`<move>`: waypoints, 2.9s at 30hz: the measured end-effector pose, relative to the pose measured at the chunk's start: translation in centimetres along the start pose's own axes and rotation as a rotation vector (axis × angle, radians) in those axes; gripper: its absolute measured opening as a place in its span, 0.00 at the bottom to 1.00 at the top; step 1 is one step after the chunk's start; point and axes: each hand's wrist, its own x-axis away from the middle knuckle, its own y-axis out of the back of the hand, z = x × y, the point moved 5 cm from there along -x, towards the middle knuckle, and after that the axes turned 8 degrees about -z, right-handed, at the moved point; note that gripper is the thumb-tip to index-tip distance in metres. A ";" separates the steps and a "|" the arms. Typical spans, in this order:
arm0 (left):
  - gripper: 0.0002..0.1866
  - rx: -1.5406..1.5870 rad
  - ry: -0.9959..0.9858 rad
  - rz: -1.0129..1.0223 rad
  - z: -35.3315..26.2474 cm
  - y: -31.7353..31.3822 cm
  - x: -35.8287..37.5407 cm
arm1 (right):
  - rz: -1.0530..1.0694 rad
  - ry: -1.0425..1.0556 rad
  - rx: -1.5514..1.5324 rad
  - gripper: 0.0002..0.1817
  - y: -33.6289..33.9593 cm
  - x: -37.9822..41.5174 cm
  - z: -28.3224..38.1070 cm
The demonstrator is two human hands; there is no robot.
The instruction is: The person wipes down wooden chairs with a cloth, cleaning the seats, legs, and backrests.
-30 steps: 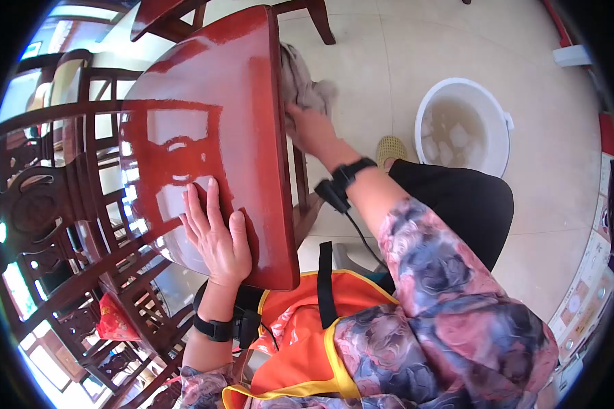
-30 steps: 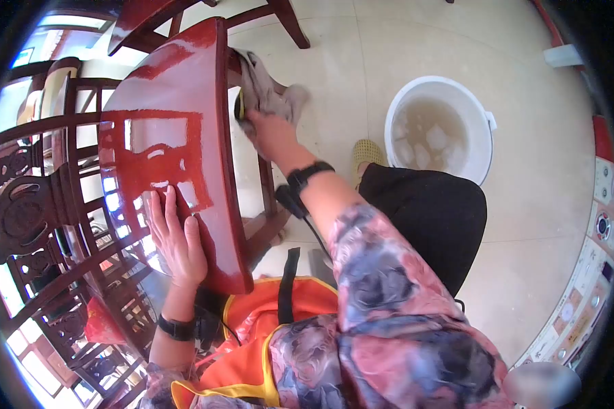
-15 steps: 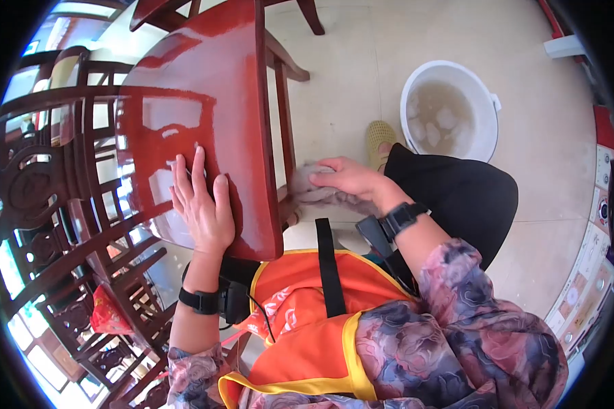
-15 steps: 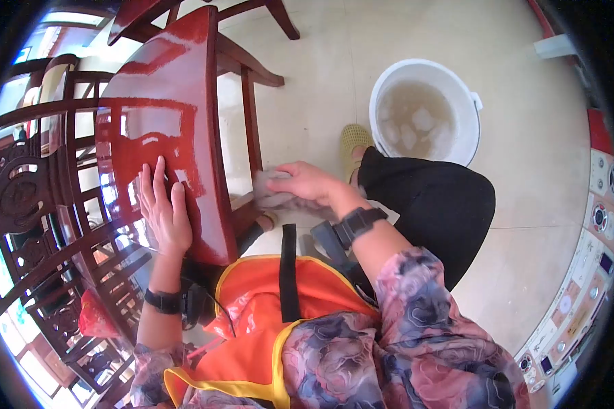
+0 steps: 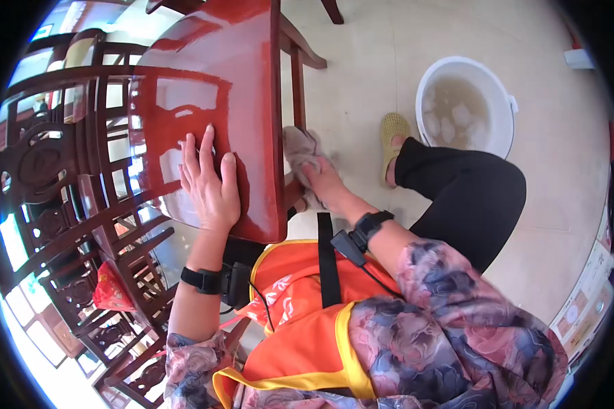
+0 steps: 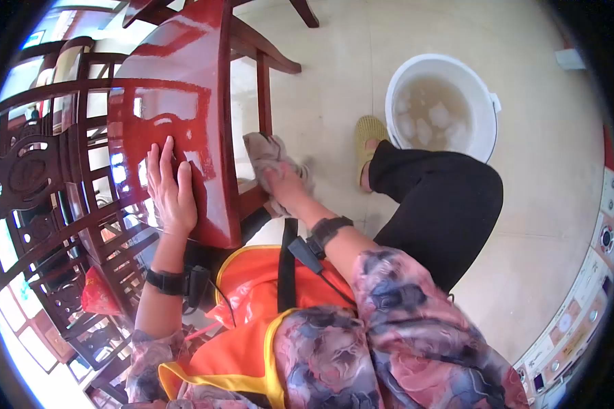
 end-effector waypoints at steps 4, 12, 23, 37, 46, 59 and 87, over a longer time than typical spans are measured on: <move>0.28 0.001 -0.018 -0.005 0.1 -0.1 -0.1 | 0.564 0.048 0.220 0.22 -0.5 1.8 10.6; 0.28 -0.023 -0.005 -0.014 0.2 -0.1 0.1 | -0.326 0.534 0.325 0.25 -0.3 2.7 2.6; 0.27 0.004 -0.010 -0.018 0.1 -0.1 0.0 | 0.455 -0.648 -1.010 0.22 0.8 6.7 10.3; 0.29 -0.041 -0.018 0.064 -0.9 0.3 -0.2 | -0.014 0.397 -0.357 0.41 -0.6 -12.7 25.5; 0.30 -0.010 -0.071 0.094 -0.8 -0.1 -0.5 | 0.049 0.542 -0.200 0.28 -0.2 -20.2 25.2; 0.33 0.106 -0.051 0.127 -1.0 0.0 -0.2 | 0.142 0.217 1.040 0.28 2.3 -37.3 10.3; 0.33 0.056 -0.033 0.162 -1.3 0.4 -0.6 | 0.219 -0.375 -1.459 0.19 -2.6 -23.2 9.2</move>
